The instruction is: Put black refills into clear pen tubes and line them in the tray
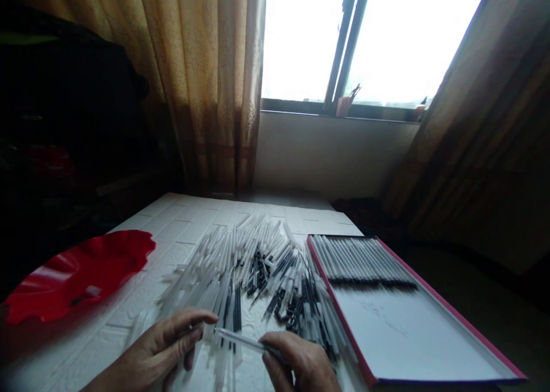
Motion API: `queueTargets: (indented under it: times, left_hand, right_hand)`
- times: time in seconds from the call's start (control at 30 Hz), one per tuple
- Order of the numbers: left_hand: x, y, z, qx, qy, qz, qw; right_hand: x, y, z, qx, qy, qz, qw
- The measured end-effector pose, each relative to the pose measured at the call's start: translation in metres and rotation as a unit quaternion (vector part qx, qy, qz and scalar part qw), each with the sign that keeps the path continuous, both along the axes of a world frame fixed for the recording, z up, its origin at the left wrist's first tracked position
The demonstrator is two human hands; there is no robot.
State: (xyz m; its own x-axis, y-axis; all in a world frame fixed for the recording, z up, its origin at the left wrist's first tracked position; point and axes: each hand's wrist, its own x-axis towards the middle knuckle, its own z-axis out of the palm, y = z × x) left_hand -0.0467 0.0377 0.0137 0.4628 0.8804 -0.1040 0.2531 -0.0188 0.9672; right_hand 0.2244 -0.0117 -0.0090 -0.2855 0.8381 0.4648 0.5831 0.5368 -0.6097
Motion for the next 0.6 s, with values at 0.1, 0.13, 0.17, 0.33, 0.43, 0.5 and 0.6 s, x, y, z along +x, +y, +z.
queueTargets:
  times: [0.1, 0.13, 0.17, 0.33, 0.43, 0.5, 0.6]
  left_hand:
    - [0.003, 0.001, 0.004, -0.041, 0.001, -0.005, 0.999]
    - [0.003, 0.002, 0.004, -0.050, 0.004, -0.003, 0.999]
    - [0.004, 0.002, 0.005, -0.058, 0.004, 0.002, 0.998]
    - [0.005, 0.001, 0.003, -0.061, 0.019, -0.013, 0.998]
    - [0.003, 0.001, 0.003, -0.045, 0.044, -0.026, 0.998]
    - [0.001, 0.001, 0.003, 0.000, 0.055, -0.036, 0.998]
    - [-0.001, 0.000, 0.005, 0.113, 0.097, -0.054, 0.987]
  right_hand:
    - [-0.001, 0.000, -0.002, -0.002, 0.003, 0.009, 1.000]
    - [-0.002, 0.000, -0.002, -0.006, 0.001, 0.014, 1.000]
    - [-0.003, -0.001, -0.002, -0.011, -0.002, 0.019, 1.000]
    - [-0.004, -0.001, 0.001, -0.023, -0.021, 0.041, 0.999]
    - [-0.004, -0.001, 0.005, -0.030, -0.033, 0.047, 0.998]
    - [-0.004, -0.001, 0.007, -0.037, -0.044, 0.056, 0.997]
    - [-0.003, -0.001, 0.008, -0.043, -0.068, 0.061, 0.995]
